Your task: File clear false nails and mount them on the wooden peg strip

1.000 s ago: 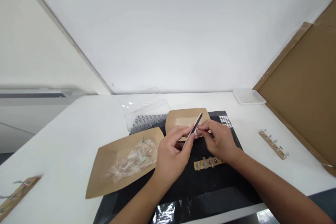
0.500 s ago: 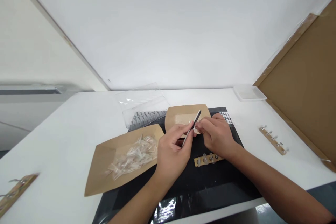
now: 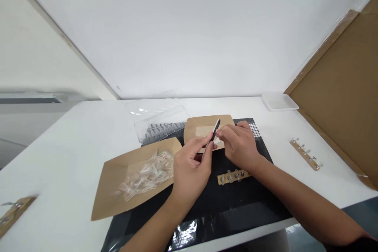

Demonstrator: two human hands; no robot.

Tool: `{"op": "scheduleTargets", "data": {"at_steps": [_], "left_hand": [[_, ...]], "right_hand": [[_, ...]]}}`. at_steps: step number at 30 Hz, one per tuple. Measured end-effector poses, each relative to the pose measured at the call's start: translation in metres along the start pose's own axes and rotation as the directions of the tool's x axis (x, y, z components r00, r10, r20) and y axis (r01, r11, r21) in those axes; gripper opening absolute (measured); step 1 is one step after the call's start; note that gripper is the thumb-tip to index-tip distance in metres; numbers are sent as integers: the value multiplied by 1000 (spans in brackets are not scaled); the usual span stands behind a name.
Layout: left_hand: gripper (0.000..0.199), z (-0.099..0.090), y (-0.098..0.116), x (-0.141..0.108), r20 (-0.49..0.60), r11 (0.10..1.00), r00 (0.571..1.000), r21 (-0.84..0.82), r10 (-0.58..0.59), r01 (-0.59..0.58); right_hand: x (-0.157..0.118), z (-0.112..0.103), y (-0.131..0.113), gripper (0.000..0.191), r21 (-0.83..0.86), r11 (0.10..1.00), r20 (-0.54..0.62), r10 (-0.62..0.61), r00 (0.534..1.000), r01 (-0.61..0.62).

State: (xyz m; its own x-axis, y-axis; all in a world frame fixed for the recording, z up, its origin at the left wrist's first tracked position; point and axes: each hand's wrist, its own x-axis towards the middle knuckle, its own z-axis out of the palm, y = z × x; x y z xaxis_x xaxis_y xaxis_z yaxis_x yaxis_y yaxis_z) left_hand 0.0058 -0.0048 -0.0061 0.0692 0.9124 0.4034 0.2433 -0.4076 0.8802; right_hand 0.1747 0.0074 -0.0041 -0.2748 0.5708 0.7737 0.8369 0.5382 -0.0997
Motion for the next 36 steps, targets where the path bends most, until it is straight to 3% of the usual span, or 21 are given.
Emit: {"op": "scheduleTargets", "data": {"at_steps": [6,10,13,17,21,25,29,32,36], "left_hand": [[27,-1,0,-1,11,1000,1000,-9,-12,12],[26,-2,2,-1,-6,1000,1000,20,5,-5],[27,-2,3,-1,-18,999,1000,42,21,-20],[26,-2,5,-2,-29,997,999,70,45,-43],[26,-2,5,-3,-33,994,997,87,71,-68],[26,-4,6,-3,-22,988,995,116,101,-98],[27,-5,8,-4,-44,977,987,158,152,-143],[26,-4,7,-5,-46,976,986,158,159,-150],[27,-2,5,-5,-27,968,983,182,180,-172]], "right_hand": [[1,0,2,20,-11,999,-21,31,999,-31],[2,1,2,20,17,1000,42,20,999,-21],[2,2,0,21,-3,998,-16,60,998,-60],[4,0,0,20,47,999,44,19,999,-21],[6,-1,0,20,39,997,-13,64,998,-63],[5,0,-4,20,50,998,79,19,997,-23],[4,0,-8,19,62,992,-5,108,994,-107],[4,0,-9,20,106,991,14,74,997,-75],[6,0,-9,21,59,994,-59,97,993,-94]]}}
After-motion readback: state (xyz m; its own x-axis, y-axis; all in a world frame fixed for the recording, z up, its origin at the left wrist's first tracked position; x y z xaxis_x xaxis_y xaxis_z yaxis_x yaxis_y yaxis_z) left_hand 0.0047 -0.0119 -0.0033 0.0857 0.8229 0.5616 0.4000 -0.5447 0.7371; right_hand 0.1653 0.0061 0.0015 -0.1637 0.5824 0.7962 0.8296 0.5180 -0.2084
